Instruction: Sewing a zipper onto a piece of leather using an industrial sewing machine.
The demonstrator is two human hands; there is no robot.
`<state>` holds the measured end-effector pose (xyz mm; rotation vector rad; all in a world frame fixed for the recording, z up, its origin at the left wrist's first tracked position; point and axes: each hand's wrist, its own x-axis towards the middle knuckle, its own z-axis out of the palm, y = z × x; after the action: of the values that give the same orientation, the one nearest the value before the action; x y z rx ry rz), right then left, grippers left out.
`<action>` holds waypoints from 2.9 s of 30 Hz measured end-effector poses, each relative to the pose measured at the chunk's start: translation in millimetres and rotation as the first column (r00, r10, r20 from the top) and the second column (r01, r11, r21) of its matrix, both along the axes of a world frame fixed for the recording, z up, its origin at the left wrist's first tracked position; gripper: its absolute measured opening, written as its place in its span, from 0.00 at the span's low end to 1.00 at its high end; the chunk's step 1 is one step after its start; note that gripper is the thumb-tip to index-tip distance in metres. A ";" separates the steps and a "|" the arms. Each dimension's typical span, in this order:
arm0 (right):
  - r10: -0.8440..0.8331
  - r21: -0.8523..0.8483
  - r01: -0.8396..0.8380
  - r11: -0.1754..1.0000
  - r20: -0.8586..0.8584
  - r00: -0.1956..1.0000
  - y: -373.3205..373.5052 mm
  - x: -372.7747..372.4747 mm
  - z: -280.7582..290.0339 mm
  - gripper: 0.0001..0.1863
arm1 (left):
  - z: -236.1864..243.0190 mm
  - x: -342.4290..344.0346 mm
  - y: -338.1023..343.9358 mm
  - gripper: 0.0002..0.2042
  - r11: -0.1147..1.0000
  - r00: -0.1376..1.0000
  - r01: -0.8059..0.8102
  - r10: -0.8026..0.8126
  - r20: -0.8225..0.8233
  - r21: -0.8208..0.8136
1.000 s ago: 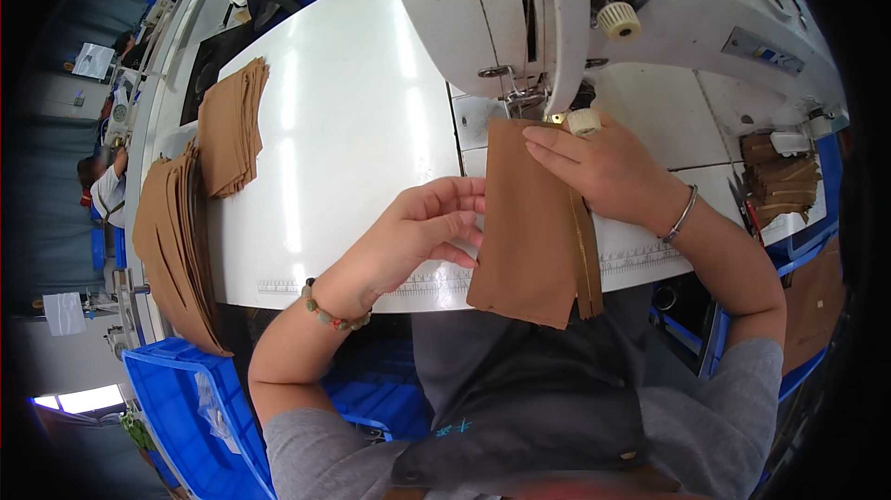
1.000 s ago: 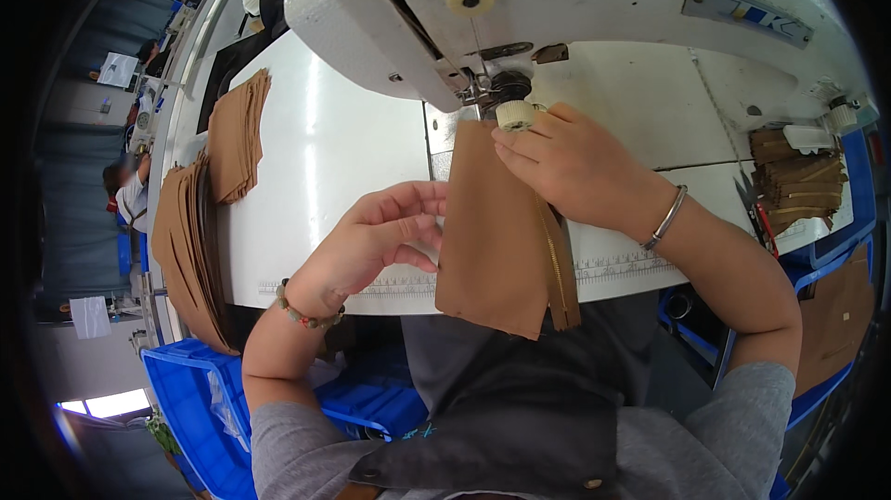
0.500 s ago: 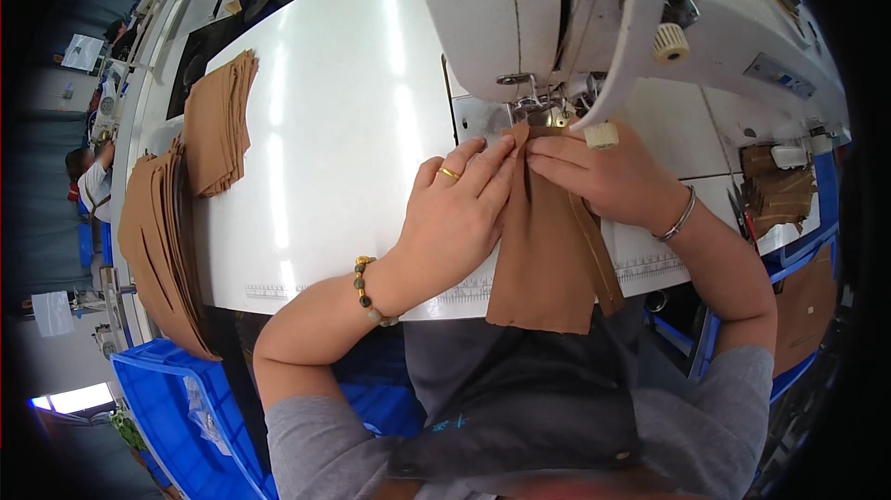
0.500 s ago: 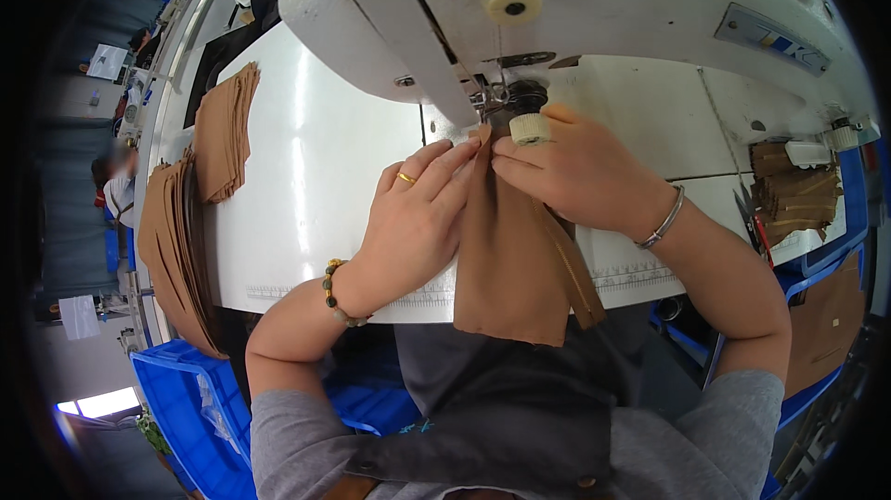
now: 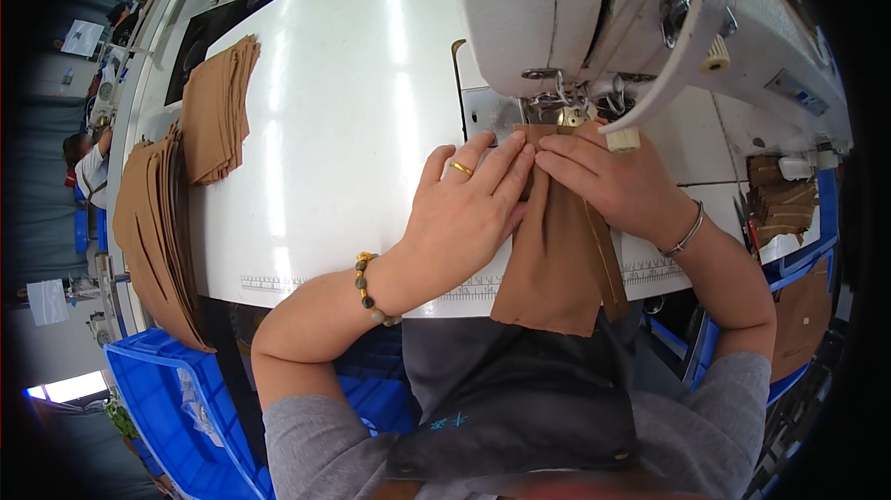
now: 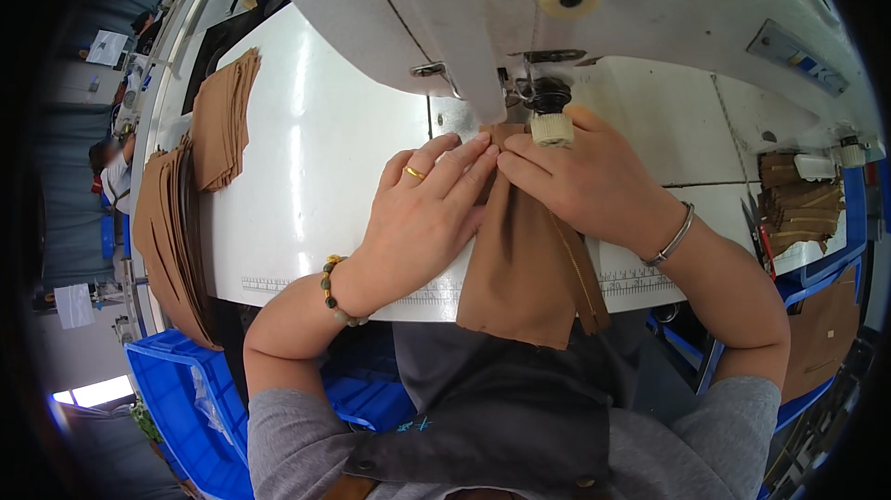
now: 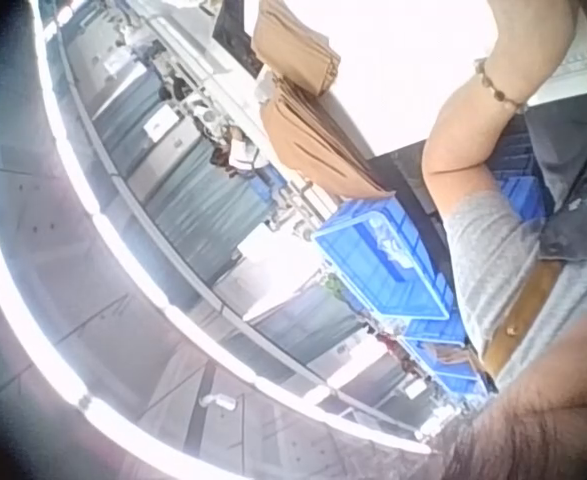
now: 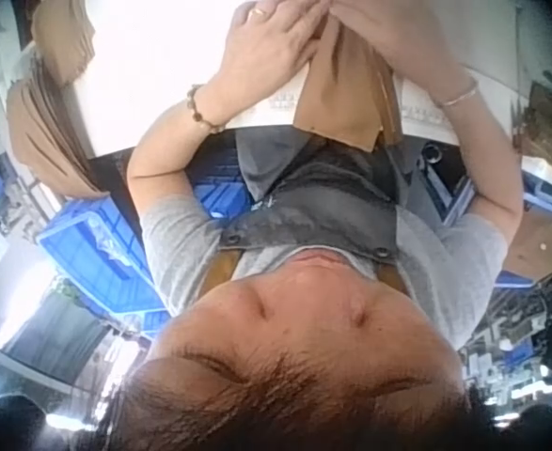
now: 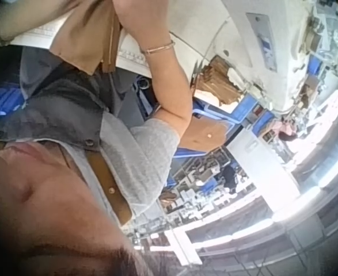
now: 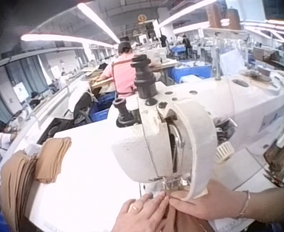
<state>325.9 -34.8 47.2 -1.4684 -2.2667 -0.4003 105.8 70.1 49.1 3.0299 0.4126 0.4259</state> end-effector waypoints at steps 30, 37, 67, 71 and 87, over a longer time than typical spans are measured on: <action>-0.034 -0.059 0.030 0.998 -0.063 0.997 7.6 4.0 -9.7 0.18 | 7.4 -40.6 -52.1 0.16 0.928 0.986 0.158 -0.128 0.109 -0.336; 0.124 -0.135 -0.119 0.984 0.027 0.992 -33.9 -24.8 4.3 0.18 | -4.5 -67.6 -101.5 0.21 0.996 0.990 0.078 -0.073 0.124 -0.034; 0.207 -0.409 -0.350 0.843 -0.354 0.912 -87.5 -50.4 45.8 0.17 | -4.4 6.3 14.2 0.41 1.000 0.997 0.028 -0.028 0.069 0.003; 0.075 -0.209 -0.087 0.974 -0.060 0.995 -53.7 -33.9 56.1 0.14 | -1.4 2.3 8.4 0.47 1.000 1.000 0.011 -0.011 0.025 -0.023; 0.169 0.147 -0.155 0.977 -0.086 0.982 -16.9 -9.7 24.3 0.17 | 4.3 0.1 0.1 0.44 0.996 1.000 -0.012 0.011 -0.013 -0.087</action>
<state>316.2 -51.8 71.5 -1.1976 -2.2128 -0.4176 105.9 70.3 53.4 2.9484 0.4377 0.3797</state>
